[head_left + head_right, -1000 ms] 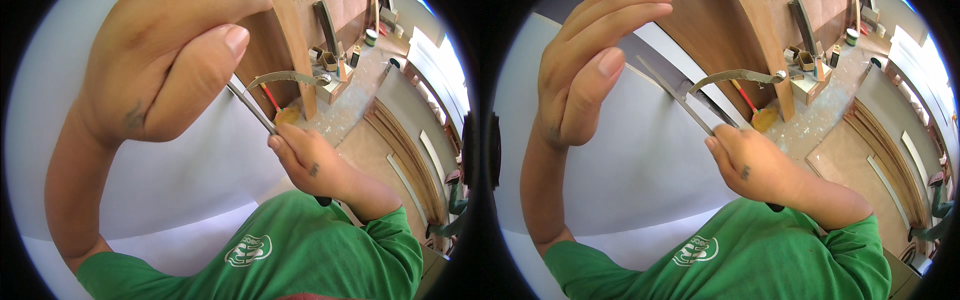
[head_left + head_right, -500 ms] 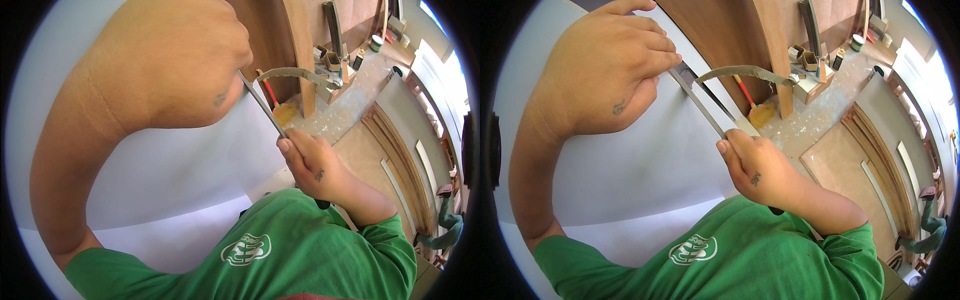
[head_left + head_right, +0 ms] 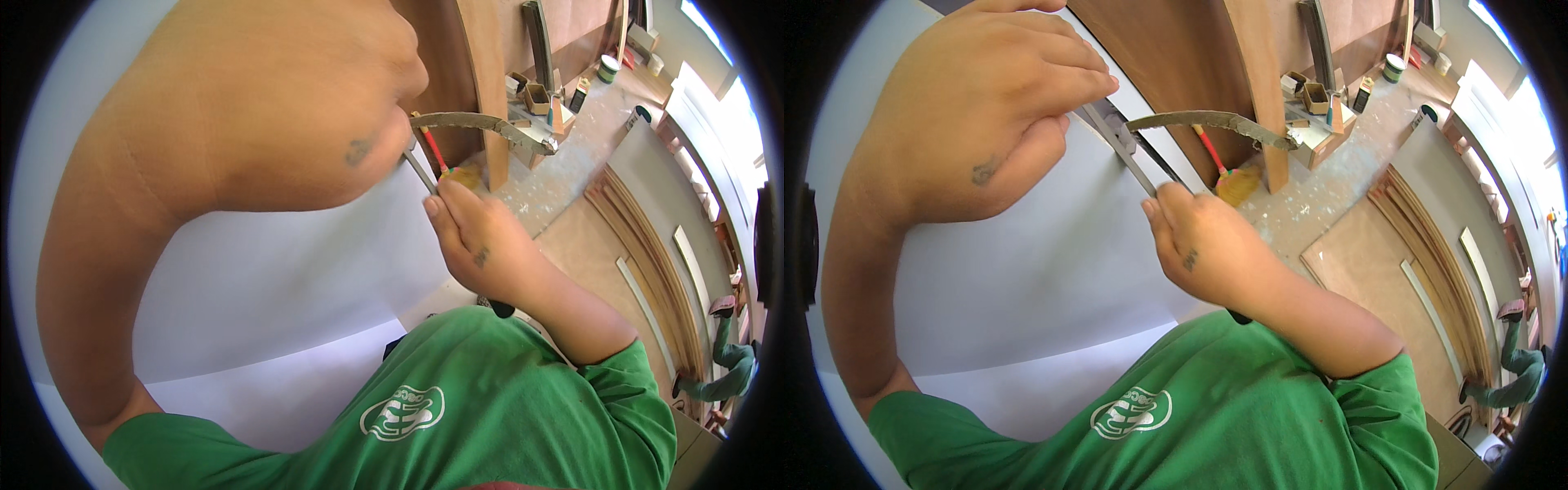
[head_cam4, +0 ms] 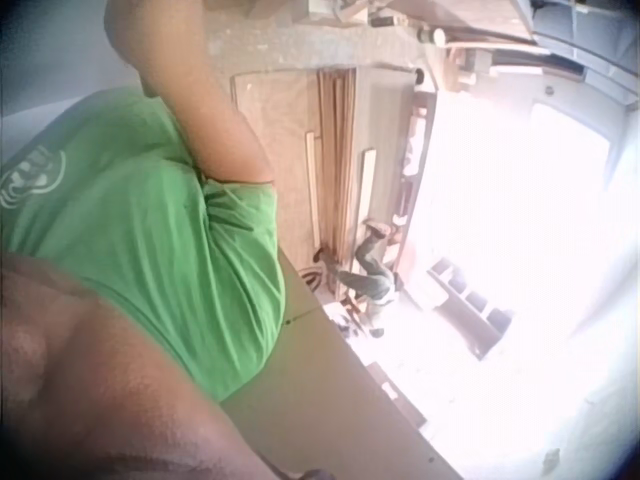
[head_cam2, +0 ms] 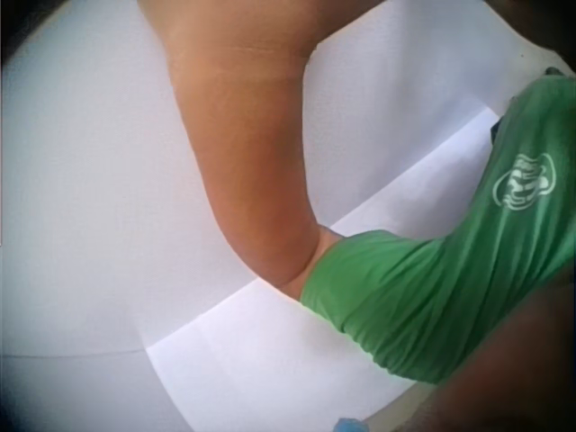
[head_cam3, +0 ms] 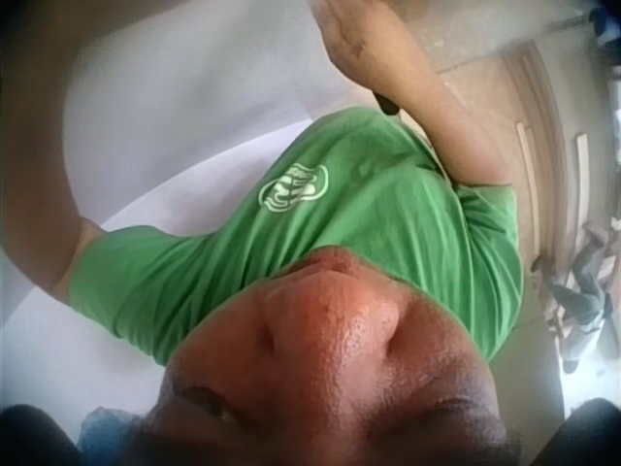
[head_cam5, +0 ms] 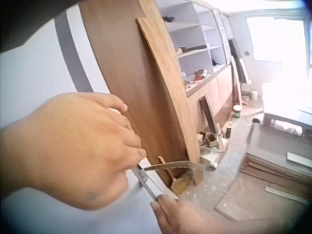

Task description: The person uses a ruler to mark a wooden panel, then uses a knife to trim and peel a thin strip from the edge of the wood.

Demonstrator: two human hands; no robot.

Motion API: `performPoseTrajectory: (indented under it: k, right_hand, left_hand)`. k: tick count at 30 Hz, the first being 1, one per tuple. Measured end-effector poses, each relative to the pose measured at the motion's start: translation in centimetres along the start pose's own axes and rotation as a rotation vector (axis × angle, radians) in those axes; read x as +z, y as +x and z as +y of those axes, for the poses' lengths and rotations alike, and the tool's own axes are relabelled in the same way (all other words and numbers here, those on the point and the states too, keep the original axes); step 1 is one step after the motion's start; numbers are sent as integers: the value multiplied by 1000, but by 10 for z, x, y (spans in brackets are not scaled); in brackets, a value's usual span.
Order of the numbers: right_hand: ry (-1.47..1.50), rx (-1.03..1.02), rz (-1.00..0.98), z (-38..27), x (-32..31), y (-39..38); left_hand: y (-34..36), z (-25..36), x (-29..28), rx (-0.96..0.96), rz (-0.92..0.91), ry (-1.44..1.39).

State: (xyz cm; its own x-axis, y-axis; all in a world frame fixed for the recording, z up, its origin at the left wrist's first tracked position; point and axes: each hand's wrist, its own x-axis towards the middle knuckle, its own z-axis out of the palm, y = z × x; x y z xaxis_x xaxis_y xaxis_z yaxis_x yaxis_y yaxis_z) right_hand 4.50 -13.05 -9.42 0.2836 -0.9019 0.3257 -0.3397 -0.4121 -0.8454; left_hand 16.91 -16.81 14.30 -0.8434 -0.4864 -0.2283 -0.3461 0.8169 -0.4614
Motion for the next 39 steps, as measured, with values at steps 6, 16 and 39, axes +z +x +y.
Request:
performPoseTrajectory:
  k: [6, 16, 39]
  right_hand:
    - [29, 83, -17, 2, -3, 15]
    - [92, 78, -122, -13, -33, -36]
    - [-46, 132, -83, 9, 2, 27]
  left_hand:
    - [0, -11, 13, 69, 123, 0]
    - [1, -19, 29, 178, 361, -36]
    - [-3, -10, 19, 149, 222, 64]
